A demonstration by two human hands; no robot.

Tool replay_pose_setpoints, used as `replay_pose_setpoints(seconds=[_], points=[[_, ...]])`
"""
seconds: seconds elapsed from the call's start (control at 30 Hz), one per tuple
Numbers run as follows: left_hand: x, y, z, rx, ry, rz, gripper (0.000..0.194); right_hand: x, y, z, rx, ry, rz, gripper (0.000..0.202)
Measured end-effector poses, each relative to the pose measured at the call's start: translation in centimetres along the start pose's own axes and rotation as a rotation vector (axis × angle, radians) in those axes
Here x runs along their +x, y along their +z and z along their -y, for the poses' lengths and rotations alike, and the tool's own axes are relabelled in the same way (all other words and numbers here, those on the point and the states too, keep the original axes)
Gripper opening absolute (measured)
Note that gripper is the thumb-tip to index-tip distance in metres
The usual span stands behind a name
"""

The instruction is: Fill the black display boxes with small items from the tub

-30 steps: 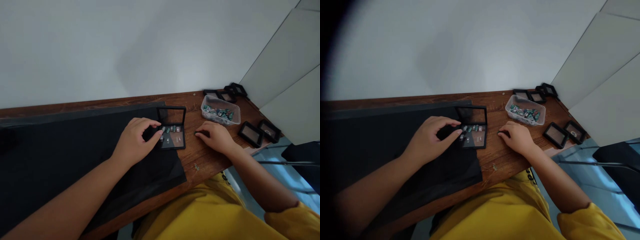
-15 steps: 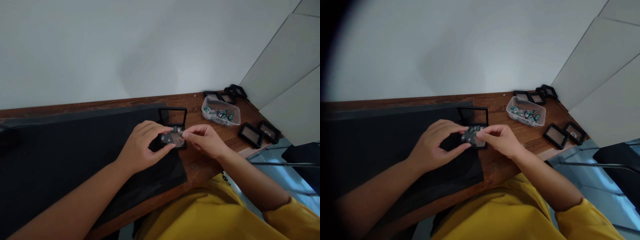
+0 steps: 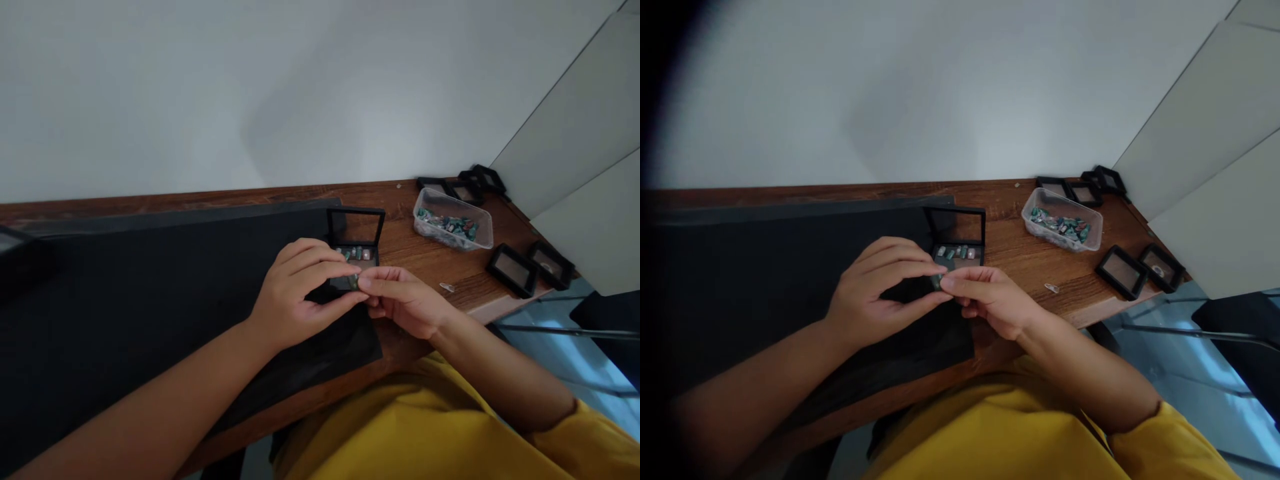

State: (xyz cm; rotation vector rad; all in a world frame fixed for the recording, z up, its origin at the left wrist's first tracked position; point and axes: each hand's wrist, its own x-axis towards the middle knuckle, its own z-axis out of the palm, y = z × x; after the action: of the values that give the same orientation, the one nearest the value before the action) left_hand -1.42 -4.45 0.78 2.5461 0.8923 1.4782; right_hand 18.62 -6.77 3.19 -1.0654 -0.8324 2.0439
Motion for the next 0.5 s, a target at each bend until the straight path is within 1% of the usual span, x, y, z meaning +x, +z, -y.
replay_pose_setpoints(seconds=[0.1, 0.2, 0.33, 0.5], points=[[0.06, 0.08, -0.03, 0.020, 0.040, -0.037, 0.013, 0.00, -0.25, -0.17, 0.024, 0.017, -0.002, 0.046], [0.12, 0.09, -0.07, 0.023, 0.067, -0.050, 0.012, -0.08, -0.42, -0.27, 0.028, 0.017, 0.000, 0.045], [0.07, 0.10, 0.04, -0.010, 0.050, -0.013, 0.016, -0.23, -0.50, -0.21, 0.016, 0.014, 0.037, 0.045], [-0.17, 0.23, 0.39, -0.111, 0.011, 0.050, 0.019, -0.37, -0.58, -0.11, -0.041, -0.007, 0.092, 0.045]])
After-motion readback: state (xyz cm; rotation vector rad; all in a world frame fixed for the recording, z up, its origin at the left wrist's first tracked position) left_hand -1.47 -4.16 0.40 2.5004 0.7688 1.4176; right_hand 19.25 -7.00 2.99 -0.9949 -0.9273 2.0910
